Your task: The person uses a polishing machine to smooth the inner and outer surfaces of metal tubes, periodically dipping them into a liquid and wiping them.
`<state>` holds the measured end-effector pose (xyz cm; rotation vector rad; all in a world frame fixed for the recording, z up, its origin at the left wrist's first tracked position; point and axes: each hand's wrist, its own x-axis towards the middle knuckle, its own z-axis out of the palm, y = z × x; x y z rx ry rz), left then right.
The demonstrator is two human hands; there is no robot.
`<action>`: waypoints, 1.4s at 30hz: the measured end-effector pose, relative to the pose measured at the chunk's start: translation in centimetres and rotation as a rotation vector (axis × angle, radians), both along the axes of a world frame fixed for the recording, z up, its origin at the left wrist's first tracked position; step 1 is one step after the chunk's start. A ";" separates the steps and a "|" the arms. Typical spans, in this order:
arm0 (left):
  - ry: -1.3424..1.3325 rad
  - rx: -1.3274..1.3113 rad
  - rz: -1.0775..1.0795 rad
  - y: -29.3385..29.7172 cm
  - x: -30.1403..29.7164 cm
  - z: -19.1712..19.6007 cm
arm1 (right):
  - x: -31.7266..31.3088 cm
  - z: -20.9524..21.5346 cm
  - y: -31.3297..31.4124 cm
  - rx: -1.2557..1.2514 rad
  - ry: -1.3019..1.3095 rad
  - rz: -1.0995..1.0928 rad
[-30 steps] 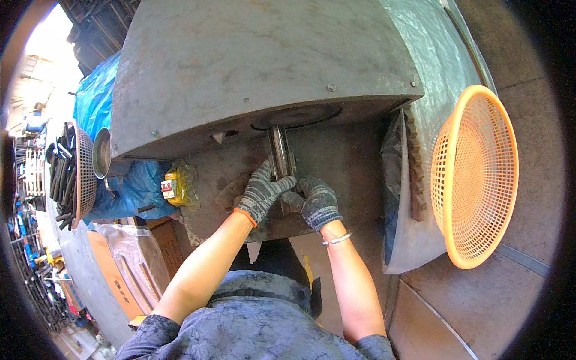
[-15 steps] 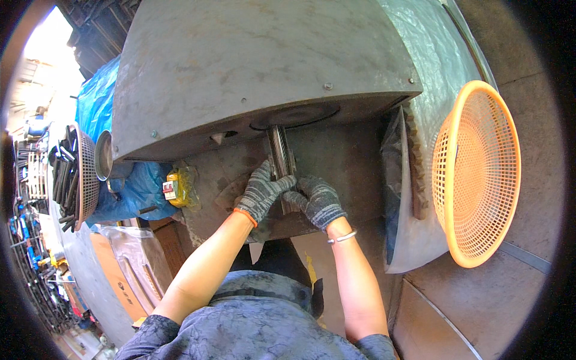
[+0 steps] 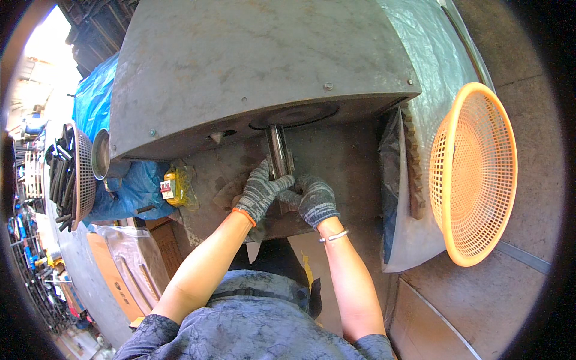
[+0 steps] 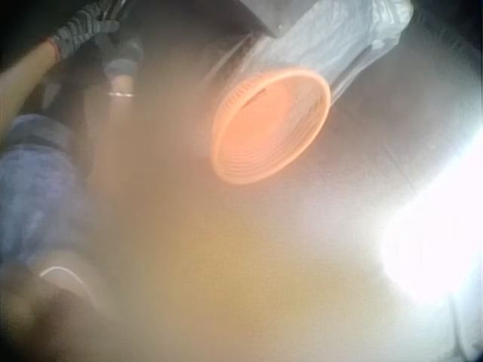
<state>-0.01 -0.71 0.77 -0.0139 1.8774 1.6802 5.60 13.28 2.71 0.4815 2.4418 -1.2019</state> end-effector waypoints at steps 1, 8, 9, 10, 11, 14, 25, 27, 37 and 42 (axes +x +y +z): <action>-0.019 0.027 0.004 0.0 0.0 -0.3 | 0.0 0.1 -0.1 0.006 0.004 0.001; 0.034 -0.007 0.013 -0.1 0.0 -0.9 | 0.8 -1.8 0.9 -0.013 0.257 0.139; 0.029 -0.005 0.018 -0.1 0.0 -0.7 | 0.8 -1.8 1.2 0.006 0.326 0.170; 0.025 -0.002 0.024 0.0 -0.1 -0.4 | 0.7 -1.7 1.2 0.013 0.276 0.172; 0.021 0.001 0.030 0.0 -0.1 -0.2 | 0.6 -1.5 1.1 0.020 0.227 0.174; 0.028 0.028 0.028 0.0 0.1 -0.7 | 0.6 -1.1 0.7 0.024 0.198 0.144; 0.009 -0.007 -0.004 -0.3 -0.1 -0.7 | 0.4 -1.2 0.6 -0.006 0.090 0.094; 0.021 0.009 0.003 -0.3 -0.1 -0.7 | 0.8 -2.5 0.8 -0.092 0.185 0.056; -0.105 0.086 0.037 -0.1 -0.1 0.1 | -0.2 0.5 -0.2 -0.048 0.014 -0.005; -0.043 0.007 -0.001 -0.1 -0.3 0.5 | 0.4 -0.8 0.6 -0.031 0.173 0.063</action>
